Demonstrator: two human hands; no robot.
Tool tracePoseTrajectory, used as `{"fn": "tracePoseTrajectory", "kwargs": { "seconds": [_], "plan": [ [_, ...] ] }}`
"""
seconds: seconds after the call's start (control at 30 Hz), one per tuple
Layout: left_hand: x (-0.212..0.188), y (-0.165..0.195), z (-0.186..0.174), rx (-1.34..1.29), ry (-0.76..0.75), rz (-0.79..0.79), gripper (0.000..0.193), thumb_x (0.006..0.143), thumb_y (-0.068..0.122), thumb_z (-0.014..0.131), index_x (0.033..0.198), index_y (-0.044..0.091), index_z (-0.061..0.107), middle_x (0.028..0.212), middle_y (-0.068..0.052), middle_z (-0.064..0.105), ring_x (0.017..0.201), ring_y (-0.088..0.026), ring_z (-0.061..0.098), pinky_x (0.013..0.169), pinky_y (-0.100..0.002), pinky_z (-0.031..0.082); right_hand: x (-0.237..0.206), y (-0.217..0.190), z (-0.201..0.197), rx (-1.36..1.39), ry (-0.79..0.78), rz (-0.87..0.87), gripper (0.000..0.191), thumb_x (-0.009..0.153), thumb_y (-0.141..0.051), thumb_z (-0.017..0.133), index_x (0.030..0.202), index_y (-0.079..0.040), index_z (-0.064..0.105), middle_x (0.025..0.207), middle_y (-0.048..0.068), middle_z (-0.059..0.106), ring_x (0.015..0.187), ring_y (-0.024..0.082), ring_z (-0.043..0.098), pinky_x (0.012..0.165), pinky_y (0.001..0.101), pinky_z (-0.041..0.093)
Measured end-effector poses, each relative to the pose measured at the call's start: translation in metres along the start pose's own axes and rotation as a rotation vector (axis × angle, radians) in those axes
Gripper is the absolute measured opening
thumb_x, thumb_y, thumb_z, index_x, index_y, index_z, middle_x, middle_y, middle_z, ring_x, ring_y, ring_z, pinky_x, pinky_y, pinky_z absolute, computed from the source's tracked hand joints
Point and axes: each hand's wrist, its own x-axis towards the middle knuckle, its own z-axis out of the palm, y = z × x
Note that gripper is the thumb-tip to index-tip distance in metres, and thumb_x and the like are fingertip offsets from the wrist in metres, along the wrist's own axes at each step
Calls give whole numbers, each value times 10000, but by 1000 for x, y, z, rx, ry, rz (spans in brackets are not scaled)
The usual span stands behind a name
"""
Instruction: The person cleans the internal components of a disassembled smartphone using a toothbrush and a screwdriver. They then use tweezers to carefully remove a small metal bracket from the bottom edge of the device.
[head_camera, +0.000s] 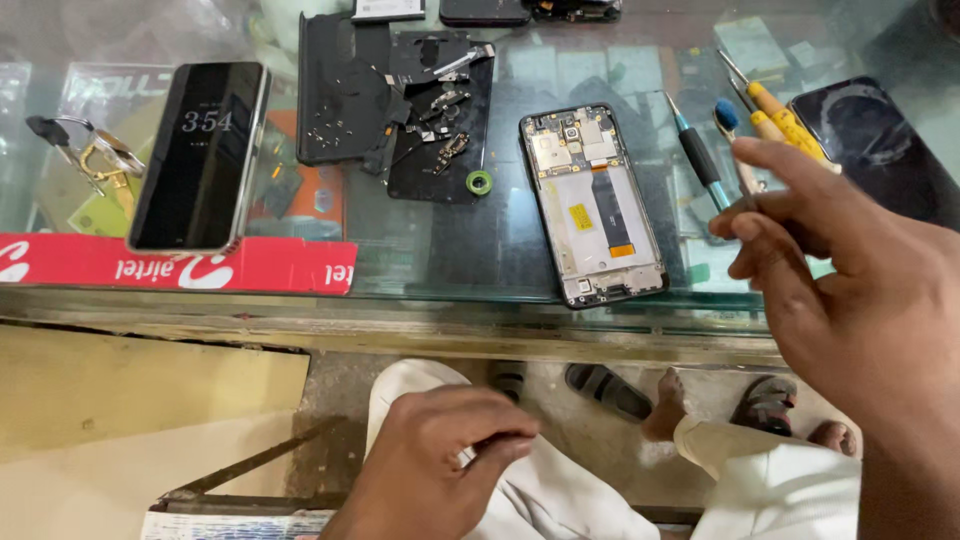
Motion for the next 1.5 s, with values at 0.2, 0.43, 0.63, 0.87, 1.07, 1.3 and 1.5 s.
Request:
{"fn": "tracePoseTrajectory", "kwargs": {
  "seconds": [0.2, 0.43, 0.63, 0.87, 1.07, 1.3, 1.5],
  "plan": [
    [-39, -81, -8, 531, 258, -269, 264, 817, 87, 769, 1072, 19, 763, 1005, -198, 741, 862, -366, 710, 750, -433, 584, -14, 27, 4, 904, -135, 199, 305, 1100, 9, 501, 1366, 118, 605, 1120, 282, 683, 946, 293, 725, 886, 415, 625],
    [-21, -22, -26, 202, 142, -81, 337, 813, 168, 818, 1130, 71, 758, 1081, -119, 782, 952, -276, 773, 744, -351, 615, -10, 11, 8, 939, -3, 250, 483, 815, 68, 613, 1290, 116, 538, 1125, 279, 653, 1031, 335, 696, 941, 485, 589],
    [131, 3, -68, 360, 100, 539, 189, 942, 133, 831, 1093, 41, 763, 980, -129, 754, 843, -259, 726, 722, -359, 576, 16, 53, 35, 1152, 42, -54, 264, 1185, -133, 521, 1206, 103, 636, 1024, 245, 714, 869, 299, 735, 838, 415, 621],
    [292, -13, -70, 423, -428, 300, 333, 693, 217, 916, 942, 56, 765, 802, -65, 757, 691, -162, 730, 609, -325, 554, 28, 49, 44, 974, 125, 62, 252, 1080, -24, 462, 1152, 157, 621, 959, 291, 672, 778, 323, 693, 709, 422, 593],
    [297, -35, -71, 226, -415, 353, 284, 733, 149, 924, 969, 47, 804, 758, -33, 740, 649, -100, 671, 587, -262, 522, 34, 45, 42, 1020, 144, 159, 73, 1094, 16, 456, 1127, 54, 510, 887, 241, 653, 757, 303, 699, 728, 412, 608],
    [301, -51, -75, 160, -395, 335, 379, 674, 131, 935, 1019, 81, 786, 840, 16, 730, 717, -59, 655, 613, -221, 512, 37, 26, 44, 759, 247, 180, 102, 1112, -1, 484, 1203, 27, 520, 996, 214, 674, 882, 285, 720, 880, 406, 640],
    [305, -53, -72, 131, -408, 327, 350, 685, 149, 910, 1000, 90, 768, 833, 26, 724, 744, -51, 683, 649, -217, 536, 48, -8, 55, 616, 2, 244, 161, 957, 37, 556, 1102, 64, 620, 970, 205, 704, 823, 254, 723, 761, 387, 642]
  ]
}}
